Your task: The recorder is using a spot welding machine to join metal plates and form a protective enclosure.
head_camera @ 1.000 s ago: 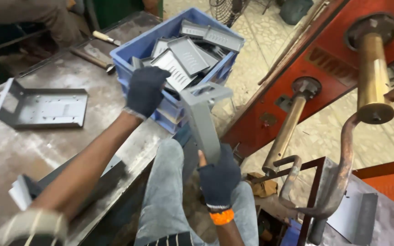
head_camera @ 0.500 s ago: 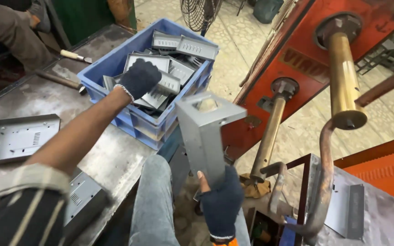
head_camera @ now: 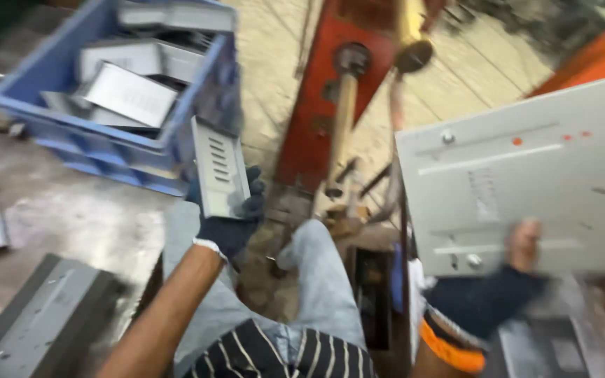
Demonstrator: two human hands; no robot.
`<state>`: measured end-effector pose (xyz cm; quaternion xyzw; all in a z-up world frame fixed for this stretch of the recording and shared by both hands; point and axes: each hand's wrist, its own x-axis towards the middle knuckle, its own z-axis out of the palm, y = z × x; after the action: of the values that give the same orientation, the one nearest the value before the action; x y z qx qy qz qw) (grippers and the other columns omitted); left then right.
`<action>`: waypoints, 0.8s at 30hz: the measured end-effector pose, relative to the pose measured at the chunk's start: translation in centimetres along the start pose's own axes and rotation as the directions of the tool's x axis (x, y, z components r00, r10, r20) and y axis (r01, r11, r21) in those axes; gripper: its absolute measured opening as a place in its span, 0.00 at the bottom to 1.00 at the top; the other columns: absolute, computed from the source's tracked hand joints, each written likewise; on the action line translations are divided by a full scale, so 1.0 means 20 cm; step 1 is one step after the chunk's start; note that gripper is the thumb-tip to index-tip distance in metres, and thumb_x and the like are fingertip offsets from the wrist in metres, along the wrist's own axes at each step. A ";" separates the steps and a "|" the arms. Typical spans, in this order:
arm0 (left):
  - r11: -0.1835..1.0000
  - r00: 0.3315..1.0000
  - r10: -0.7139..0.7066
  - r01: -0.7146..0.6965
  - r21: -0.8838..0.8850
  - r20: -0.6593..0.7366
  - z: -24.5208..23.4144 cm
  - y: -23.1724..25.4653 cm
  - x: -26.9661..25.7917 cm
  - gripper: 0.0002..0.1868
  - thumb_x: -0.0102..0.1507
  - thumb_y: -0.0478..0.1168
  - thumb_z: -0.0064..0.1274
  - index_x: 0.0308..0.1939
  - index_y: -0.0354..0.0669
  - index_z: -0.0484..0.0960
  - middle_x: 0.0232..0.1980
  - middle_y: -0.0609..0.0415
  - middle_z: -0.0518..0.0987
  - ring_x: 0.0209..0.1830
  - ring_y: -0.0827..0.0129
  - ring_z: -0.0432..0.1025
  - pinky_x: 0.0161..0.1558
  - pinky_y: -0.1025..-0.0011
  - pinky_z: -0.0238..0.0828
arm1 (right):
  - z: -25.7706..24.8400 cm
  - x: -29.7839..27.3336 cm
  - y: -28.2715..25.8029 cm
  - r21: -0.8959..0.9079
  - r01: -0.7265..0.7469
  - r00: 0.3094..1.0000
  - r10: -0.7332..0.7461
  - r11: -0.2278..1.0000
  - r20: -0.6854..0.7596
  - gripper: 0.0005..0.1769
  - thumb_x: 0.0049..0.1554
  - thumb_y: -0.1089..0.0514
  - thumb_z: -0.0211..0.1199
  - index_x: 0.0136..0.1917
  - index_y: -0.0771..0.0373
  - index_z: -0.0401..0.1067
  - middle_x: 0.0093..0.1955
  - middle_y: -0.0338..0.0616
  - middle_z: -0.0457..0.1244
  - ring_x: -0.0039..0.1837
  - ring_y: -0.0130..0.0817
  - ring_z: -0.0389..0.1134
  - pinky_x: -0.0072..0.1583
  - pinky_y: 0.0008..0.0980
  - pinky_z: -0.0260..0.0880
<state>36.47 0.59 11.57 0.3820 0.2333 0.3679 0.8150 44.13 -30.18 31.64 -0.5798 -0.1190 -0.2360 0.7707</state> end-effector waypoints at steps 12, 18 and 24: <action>0.538 0.848 -0.454 0.506 -0.674 0.274 0.13 -0.53 -0.37 0.30 0.65 0.67 0.42 0.59 0.53 0.76 0.61 0.50 0.80 0.40 0.54 0.79 0.18 0.77 0.58 | -0.30 0.04 0.58 0.557 -0.648 0.608 0.794 0.519 -0.032 0.20 0.58 0.44 0.67 0.55 0.60 0.79 0.51 0.52 0.73 0.47 0.46 0.77 0.50 0.48 0.81; 0.642 0.817 -0.540 0.556 -0.528 0.203 0.41 -0.27 -0.51 0.42 0.62 0.74 0.42 0.51 0.35 0.81 0.28 0.43 0.75 0.14 0.63 0.66 0.12 0.77 0.56 | -0.10 -0.18 0.49 0.419 -0.753 0.489 0.858 0.507 -0.159 0.20 0.53 0.44 0.72 0.51 0.60 0.79 0.50 0.51 0.73 0.48 0.45 0.76 0.50 0.46 0.80; 0.759 0.826 -0.563 0.532 -0.376 0.031 0.39 -0.36 -0.61 0.29 0.61 0.74 0.52 0.24 0.57 0.73 0.17 0.59 0.71 0.07 0.72 0.61 0.07 0.81 0.50 | -0.05 -0.35 0.37 0.387 -0.774 0.525 0.850 0.501 -0.050 0.20 0.59 0.50 0.67 0.62 0.57 0.75 0.59 0.49 0.71 0.57 0.47 0.74 0.58 0.47 0.77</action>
<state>37.10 -15.48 11.79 0.1214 0.2954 0.1662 0.9329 41.76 -27.89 22.04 -0.4024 0.2251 0.1129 0.8801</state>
